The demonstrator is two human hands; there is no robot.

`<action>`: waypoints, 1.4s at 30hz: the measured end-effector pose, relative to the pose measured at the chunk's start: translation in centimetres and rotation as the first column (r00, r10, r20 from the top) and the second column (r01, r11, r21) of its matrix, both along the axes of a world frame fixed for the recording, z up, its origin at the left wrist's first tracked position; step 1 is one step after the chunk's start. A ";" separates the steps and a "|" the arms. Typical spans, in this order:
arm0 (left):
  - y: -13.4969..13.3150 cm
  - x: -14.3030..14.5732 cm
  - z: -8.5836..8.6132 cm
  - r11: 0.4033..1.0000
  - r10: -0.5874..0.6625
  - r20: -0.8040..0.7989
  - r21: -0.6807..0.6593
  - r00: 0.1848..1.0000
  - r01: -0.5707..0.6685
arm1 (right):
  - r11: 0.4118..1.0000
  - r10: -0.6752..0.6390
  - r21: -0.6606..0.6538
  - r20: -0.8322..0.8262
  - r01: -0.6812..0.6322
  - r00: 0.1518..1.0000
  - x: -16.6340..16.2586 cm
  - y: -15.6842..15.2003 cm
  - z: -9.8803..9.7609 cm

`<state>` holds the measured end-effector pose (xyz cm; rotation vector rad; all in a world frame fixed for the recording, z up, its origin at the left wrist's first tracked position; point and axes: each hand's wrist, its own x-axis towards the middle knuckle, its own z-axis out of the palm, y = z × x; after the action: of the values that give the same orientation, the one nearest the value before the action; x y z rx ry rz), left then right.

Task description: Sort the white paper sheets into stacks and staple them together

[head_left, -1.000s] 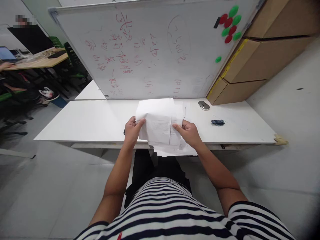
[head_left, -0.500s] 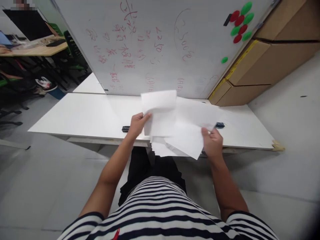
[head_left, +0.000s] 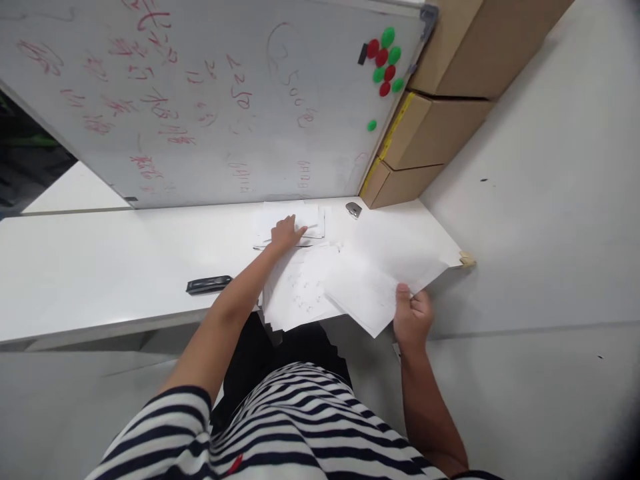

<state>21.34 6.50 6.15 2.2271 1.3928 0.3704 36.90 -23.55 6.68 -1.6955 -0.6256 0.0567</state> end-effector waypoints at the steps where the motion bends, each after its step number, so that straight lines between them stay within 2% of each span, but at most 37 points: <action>1: -1.2 -0.1 0.0 0.999 -0.036 0.148 -0.014 0.988 0.038 | 1.000 0.020 -0.020 0.030 -0.020 0.999 -0.2 0.2 0.0; 2: -2.6 -0.5 0.4 0.994 -0.090 0.328 -0.023 0.940 0.104 | 0.998 0.048 -0.031 0.062 -0.046 0.997 -0.4 0.6 0.0; 4: -5.6 -1.9 1.5 0.946 -0.191 0.633 -0.086 0.750 0.314 | 0.990 0.137 -0.036 0.110 -0.134 0.984 -0.7 1.6 0.4; 6: -8.2 -3.7 3.0 0.856 -0.248 0.766 -0.115 0.594 0.505 | 0.969 0.247 -0.021 0.132 -0.246 0.960 -1.3 3.0 1.0; 8: -10.1 -5.4 4.2 0.828 -0.233 0.812 -0.123 0.535 0.548 | 0.936 0.347 0.009 0.148 -0.352 0.926 -2.3 4.6 1.7; 9: -10.7 -6.2 4.5 0.841 -0.213 0.823 -0.120 0.526 0.528 | 0.916 0.390 0.029 0.156 -0.399 0.907 -2.9 5.4 1.9; 11: -11.5 -7.4 4.7 0.905 -0.161 0.829 -0.092 0.535 0.416 | 0.871 0.469 0.073 0.165 -0.485 0.867 -4.3 6.9 2.2; 14: -12.2 -8.6 3.9 0.991 -0.073 0.789 -0.011 0.610 0.132 | 0.810 0.559 0.112 0.148 -0.575 0.816 -6.5 8.6 1.6; 16: -12.7 -8.9 2.9 0.999 -0.008 0.770 0.028 0.638 -0.022 | 0.784 0.596 0.117 0.131 -0.609 0.792 -7.9 9.3 0.8; 19: -13.4 -8.9 1.5 0.990 0.080 0.808 0.003 0.584 -0.140 | 0.752 0.628 0.136 0.148 -0.644 0.764 -9.5 9.8 -0.6; 22: -13.7 -8.9 0.7 0.983 0.149 0.847 -0.072 0.510 -0.169 | 0.744 0.634 0.133 0.170 -0.655 0.755 -10.2 9.9 -1.8; 25: -13.8 -8.8 0.4 0.982 0.169 0.866 -0.106 0.471 -0.158 | 0.732 0.664 0.099 0.115 -0.674 0.739 -10.2 9.8 -2.6; 31: -14.1 -8.7 0.1 0.984 0.168 0.885 -0.126 0.435 -0.124 | 0.789 0.613 0.024 0.051 -0.614 0.789 -9.5 9.5 -3.4; 36: -14.2 -8.6 0.3 0.976 0.212 0.907 -0.179 0.364 -0.122 | 0.780 0.625 -0.049 0.003 -0.624 0.781 -9.3 9.3 -3.8; 38: -14.0 -8.8 0.5 0.967 0.252 0.918 -0.227 0.307 -0.115 | 0.767 0.638 -0.054 -0.050 -0.640 0.769 -9.1 9.2 -4.0; 42: -13.3 -9.4 1.2 0.929 0.370 0.924 -0.368 0.094 -0.029 | 0.773 0.629 0.044 -0.185 -0.633 0.755 -8.8 8.8 -3.9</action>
<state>11.95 -6.76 7.36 0.9349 0.7896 1.3977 28.12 -14.72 2.78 -1.4035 -1.0341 0.7083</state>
